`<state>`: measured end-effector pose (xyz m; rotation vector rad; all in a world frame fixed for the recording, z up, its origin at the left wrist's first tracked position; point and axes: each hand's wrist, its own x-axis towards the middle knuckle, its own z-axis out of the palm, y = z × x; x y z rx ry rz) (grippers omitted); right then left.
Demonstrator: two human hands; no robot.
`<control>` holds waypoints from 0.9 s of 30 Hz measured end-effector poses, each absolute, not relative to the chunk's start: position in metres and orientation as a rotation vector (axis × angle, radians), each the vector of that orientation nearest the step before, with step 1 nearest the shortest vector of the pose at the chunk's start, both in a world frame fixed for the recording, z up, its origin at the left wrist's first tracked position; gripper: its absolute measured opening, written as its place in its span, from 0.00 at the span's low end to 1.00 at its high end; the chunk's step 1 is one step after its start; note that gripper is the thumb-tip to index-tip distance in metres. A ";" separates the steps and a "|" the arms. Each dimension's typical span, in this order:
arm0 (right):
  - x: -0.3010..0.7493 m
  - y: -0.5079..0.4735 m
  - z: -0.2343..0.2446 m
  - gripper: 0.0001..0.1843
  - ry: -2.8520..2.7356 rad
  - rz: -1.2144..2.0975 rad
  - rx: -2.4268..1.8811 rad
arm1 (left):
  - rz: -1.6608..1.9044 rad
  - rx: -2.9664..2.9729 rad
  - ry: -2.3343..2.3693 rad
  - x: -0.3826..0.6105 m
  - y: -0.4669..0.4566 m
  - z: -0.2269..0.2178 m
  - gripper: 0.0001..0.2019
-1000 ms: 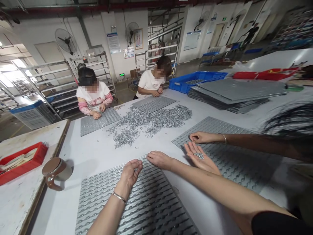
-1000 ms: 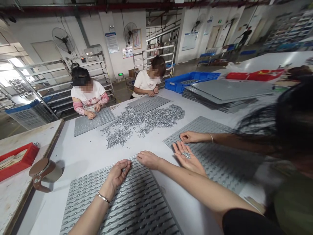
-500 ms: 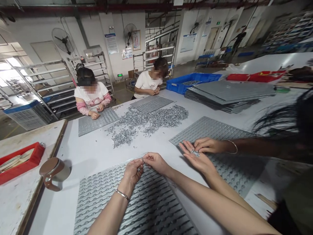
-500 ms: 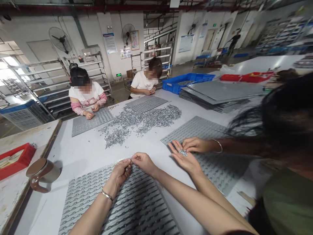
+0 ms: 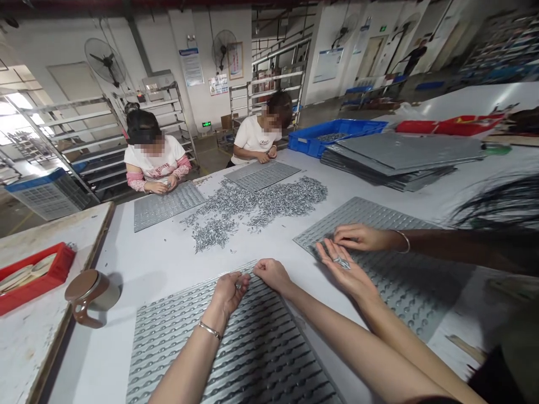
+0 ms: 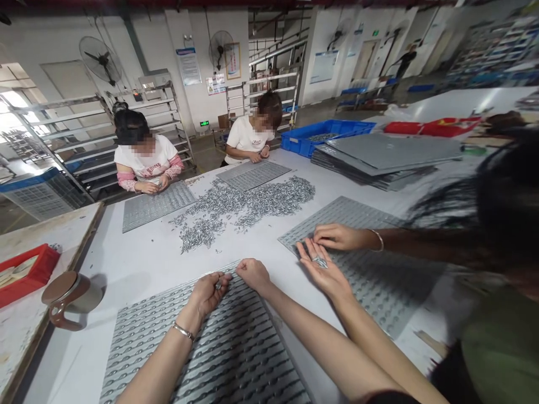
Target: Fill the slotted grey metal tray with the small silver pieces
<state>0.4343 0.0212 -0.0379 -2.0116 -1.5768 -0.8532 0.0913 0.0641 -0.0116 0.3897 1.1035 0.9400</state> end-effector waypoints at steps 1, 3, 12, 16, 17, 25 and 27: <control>0.435 0.023 -0.043 0.32 -1.698 -0.834 -1.994 | 0.938 0.398 1.105 0.091 0.062 -0.012 0.04; 0.439 0.026 -0.050 0.38 -1.929 -0.601 -1.931 | 0.933 0.416 1.112 0.090 0.060 -0.013 0.08; 0.398 0.020 -0.016 0.32 -1.450 0.680 -1.522 | 0.942 0.525 1.065 0.085 0.054 -0.011 0.11; 0.290 0.028 -0.011 0.14 -1.505 0.952 -1.378 | 0.919 0.577 1.019 0.091 0.048 -0.008 0.08; 0.268 0.031 -0.013 0.15 -1.517 0.989 -1.373 | 0.910 0.591 1.012 0.094 0.047 -0.008 0.08; 0.341 0.023 -0.016 0.18 -1.440 0.943 -1.413 | 0.920 0.591 1.068 0.103 0.052 -0.011 0.06; 0.386 0.017 -0.018 0.25 -1.413 0.870 -1.332 | 0.950 0.551 1.105 0.098 0.054 -0.010 0.05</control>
